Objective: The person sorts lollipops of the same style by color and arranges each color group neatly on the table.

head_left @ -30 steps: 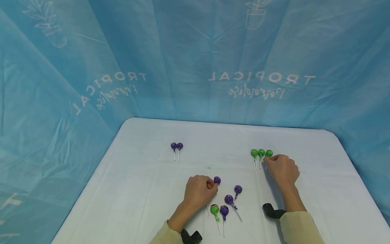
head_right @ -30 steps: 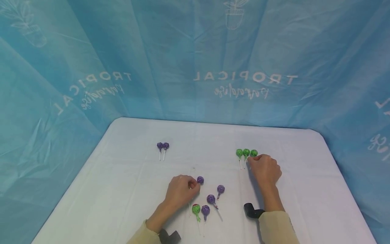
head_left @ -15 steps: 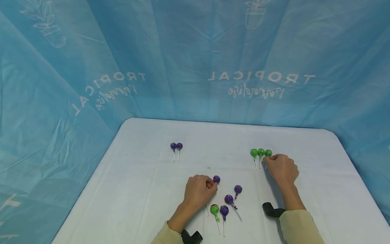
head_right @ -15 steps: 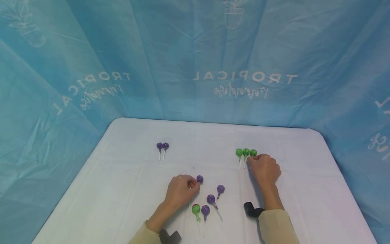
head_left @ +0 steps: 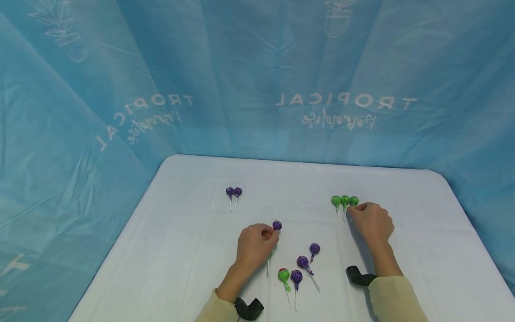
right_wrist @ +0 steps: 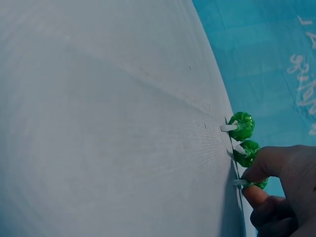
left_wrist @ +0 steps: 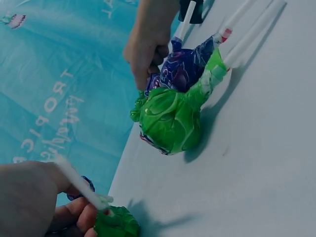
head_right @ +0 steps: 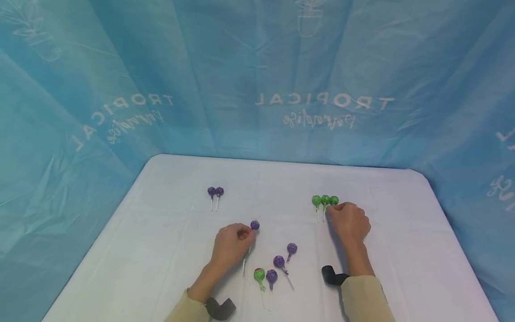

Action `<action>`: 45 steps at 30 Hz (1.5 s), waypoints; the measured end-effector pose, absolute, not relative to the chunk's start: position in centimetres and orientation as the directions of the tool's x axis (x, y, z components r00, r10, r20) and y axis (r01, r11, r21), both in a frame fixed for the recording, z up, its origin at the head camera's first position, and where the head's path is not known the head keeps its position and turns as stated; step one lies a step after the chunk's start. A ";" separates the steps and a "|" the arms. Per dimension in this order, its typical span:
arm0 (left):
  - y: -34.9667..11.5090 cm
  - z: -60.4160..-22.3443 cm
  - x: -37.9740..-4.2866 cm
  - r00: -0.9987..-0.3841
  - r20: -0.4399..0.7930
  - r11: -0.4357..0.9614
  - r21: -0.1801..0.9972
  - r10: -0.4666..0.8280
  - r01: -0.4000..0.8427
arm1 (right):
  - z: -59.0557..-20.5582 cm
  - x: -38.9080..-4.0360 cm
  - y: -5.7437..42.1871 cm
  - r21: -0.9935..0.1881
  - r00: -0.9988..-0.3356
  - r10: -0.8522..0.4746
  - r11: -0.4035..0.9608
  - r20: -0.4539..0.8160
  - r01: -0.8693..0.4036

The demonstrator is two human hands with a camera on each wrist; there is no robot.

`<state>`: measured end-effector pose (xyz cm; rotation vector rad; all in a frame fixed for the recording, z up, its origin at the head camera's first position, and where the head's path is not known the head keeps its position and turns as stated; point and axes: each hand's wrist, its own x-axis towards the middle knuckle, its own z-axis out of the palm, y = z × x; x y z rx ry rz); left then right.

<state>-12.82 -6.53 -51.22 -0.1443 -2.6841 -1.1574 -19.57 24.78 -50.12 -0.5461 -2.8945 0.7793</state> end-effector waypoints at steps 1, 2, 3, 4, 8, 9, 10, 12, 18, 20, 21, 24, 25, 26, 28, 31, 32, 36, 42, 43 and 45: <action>-6.5 -51.2 -12.9 -0.974 0.226 0.676 0.717 0.002 0.168 | -50.1 -19.5 24.8 -0.504 -0.931 0.366 0.803 -0.002 0.317; -6.5 -51.2 -12.9 -0.976 0.219 0.666 0.728 -0.002 0.162 | -50.1 -19.5 24.9 -0.506 -0.931 0.365 0.803 -0.002 0.316; -6.5 -51.1 -12.9 -0.977 0.213 0.658 0.737 -0.008 0.155 | -50.2 -19.4 24.9 -0.508 -0.931 0.364 0.802 -0.002 0.315; -6.4 -51.1 -12.9 -0.978 0.211 0.649 0.746 -0.013 0.152 | -50.2 -19.4 25.0 -0.510 -0.931 0.365 0.800 -0.002 0.315; -6.5 -50.5 -12.8 -0.974 0.225 0.632 0.759 -0.026 0.159 | -50.2 -19.4 25.2 -0.518 -0.928 0.372 0.793 -0.005 0.321; -6.5 -50.3 -12.8 -0.972 0.232 0.632 0.758 -0.027 0.163 | -50.2 -19.4 25.2 -0.521 -0.927 0.375 0.791 -0.005 0.322; -6.6 -50.1 -12.8 -0.971 0.238 0.631 0.758 -0.028 0.167 | -50.2 -19.4 25.3 -0.523 -0.926 0.377 0.789 -0.004 0.323; -6.8 -49.8 -12.8 -0.970 0.242 0.630 0.758 -0.033 0.168 | -50.2 -19.4 25.4 -0.526 -0.925 0.380 0.786 -0.006 0.326; -7.6 -49.9 -13.2 -0.968 0.245 0.642 0.751 -0.059 0.151 | -50.1 -19.5 25.4 -0.536 -0.926 0.377 0.779 -0.016 0.326; -7.7 -49.9 -13.3 -0.968 0.242 0.644 0.751 -0.065 0.144 | -50.0 -19.6 25.3 -0.538 -0.928 0.372 0.779 -0.015 0.321; -7.7 -49.9 -13.3 -0.968 0.240 0.643 0.752 -0.065 0.143 | -50.1 -19.6 25.3 -0.539 -0.929 0.371 0.779 -0.015 0.320; -7.7 -50.0 -13.4 -0.968 0.242 0.645 0.750 -0.062 0.146 | -50.1 -19.7 25.2 -0.539 -0.929 0.369 0.779 -0.017 0.319; -7.7 -50.0 -13.4 -0.968 0.243 0.644 0.751 -0.059 0.149 | -50.1 -19.7 25.1 -0.538 -0.929 0.369 0.781 -0.016 0.319; -7.7 -50.0 -13.4 -0.968 0.243 0.643 0.752 -0.059 0.149 | -50.2 -19.7 25.1 -0.537 -0.930 0.368 0.781 -0.014 0.317; -7.8 -50.1 -13.5 -0.968 0.242 0.641 0.753 -0.064 0.146 | -50.2 -19.7 25.0 -0.536 -0.931 0.365 0.784 -0.011 0.313; -8.0 -50.2 -13.7 -0.968 0.240 0.643 0.753 -0.076 0.136 | -50.1 -19.6 25.0 -0.535 -0.933 0.359 0.787 -0.006 0.307; -8.0 -50.2 -13.7 -0.967 0.240 0.646 0.752 -0.082 0.132 | -50.1 -19.6 25.0 -0.535 -0.933 0.360 0.787 -0.005 0.307; -8.5 -50.3 -14.2 -0.961 0.260 0.649 0.748 -0.096 0.138 | -50.0 -19.5 25.0 -0.533 -0.931 0.366 0.786 -0.005 0.312; -9.7 -50.1 -15.3 -0.953 0.271 0.650 0.750 -0.133 0.122 | -50.1 -19.3 25.3 -0.539 -0.928 0.372 0.784 0.009 0.309; -9.9 -50.0 -15.5 -0.954 0.264 0.653 0.749 -0.141 0.111 | -50.1 -19.2 25.3 -0.539 -0.927 0.374 0.783 0.010 0.310; -10.2 -49.8 -15.8 -0.955 0.248 0.654 0.752 -0.163 0.084 | -49.9 -19.1 25.4 -0.545 -0.925 0.381 0.776 0.004 0.317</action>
